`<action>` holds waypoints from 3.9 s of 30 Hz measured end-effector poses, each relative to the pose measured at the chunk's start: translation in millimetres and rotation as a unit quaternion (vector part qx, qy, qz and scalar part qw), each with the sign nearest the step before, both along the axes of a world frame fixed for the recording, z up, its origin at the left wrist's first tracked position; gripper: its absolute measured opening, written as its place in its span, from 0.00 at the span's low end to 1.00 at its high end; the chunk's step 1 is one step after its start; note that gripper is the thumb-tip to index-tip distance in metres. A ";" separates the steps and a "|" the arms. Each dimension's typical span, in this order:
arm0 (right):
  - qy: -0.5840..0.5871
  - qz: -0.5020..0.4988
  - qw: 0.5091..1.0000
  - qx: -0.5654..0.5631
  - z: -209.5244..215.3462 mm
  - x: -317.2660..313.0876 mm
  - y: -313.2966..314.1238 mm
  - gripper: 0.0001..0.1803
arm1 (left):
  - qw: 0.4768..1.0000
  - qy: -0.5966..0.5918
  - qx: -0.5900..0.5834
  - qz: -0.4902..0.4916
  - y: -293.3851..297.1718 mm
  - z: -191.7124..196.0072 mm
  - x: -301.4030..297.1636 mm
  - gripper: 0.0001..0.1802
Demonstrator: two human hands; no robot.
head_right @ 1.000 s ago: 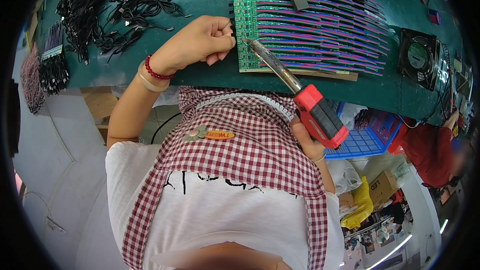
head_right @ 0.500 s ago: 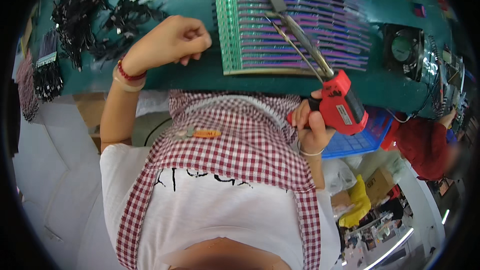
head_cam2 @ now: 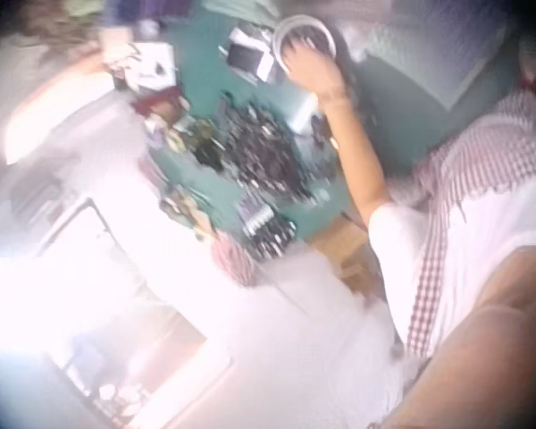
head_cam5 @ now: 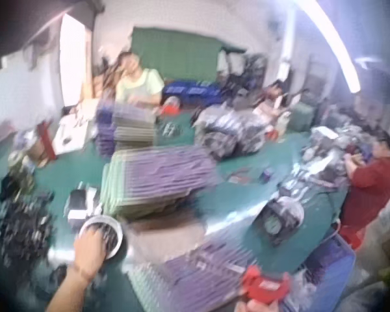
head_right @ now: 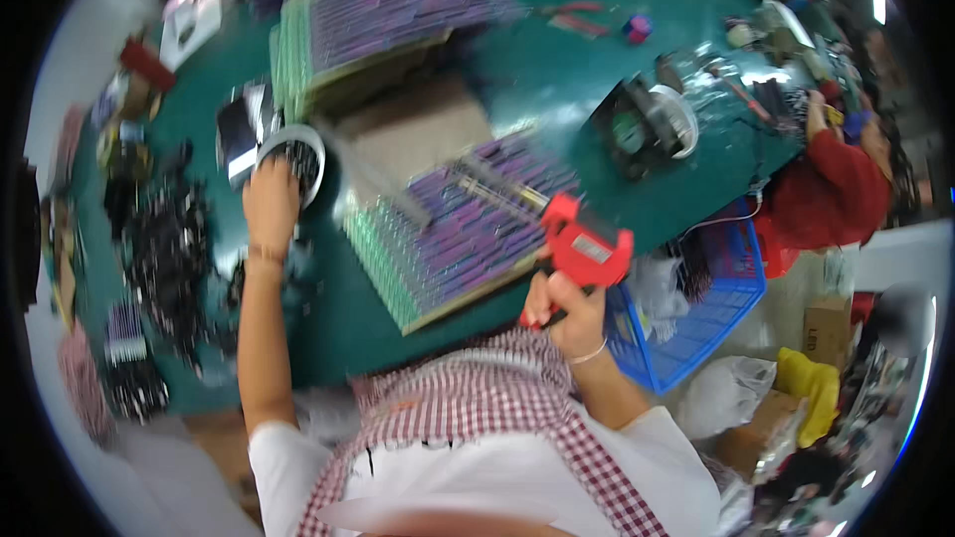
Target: The person solders and cuts wires on a printed circuit board. The wires are cut with pliers and soldered with a soldering iron.
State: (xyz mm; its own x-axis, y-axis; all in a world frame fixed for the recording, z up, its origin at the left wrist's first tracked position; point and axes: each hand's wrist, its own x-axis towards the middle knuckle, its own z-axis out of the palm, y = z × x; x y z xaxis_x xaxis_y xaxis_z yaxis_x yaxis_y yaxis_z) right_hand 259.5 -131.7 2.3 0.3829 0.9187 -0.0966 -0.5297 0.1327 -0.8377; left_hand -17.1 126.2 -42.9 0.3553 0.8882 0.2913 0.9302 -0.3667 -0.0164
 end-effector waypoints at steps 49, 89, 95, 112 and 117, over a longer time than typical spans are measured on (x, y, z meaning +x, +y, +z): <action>-0.323 0.160 0.929 -0.088 7.5 -70.0 -1.3 0.06 | 0.824 -0.446 -0.309 -0.162 -218.4 63.7 45.4 0.05; -0.295 0.208 0.918 -0.161 -47.2 -0.4 -84.7 0.27 | 0.585 -0.484 -0.650 -0.028 -151.4 3.1 12.8 0.09; -0.270 0.214 0.927 -0.150 -37.4 -8.1 -76.0 0.26 | 0.586 -0.476 -0.654 -0.040 -148.6 2.3 12.8 0.10; -0.221 0.213 0.936 -0.172 -32.4 -13.8 -79.2 0.23 | 0.593 -0.463 -0.658 -0.022 -147.0 2.4 16.0 0.08; -0.229 0.217 0.934 -0.168 -33.0 -12.8 -79.9 0.23 | 0.595 -0.469 -0.652 -0.021 -149.0 2.1 15.1 0.08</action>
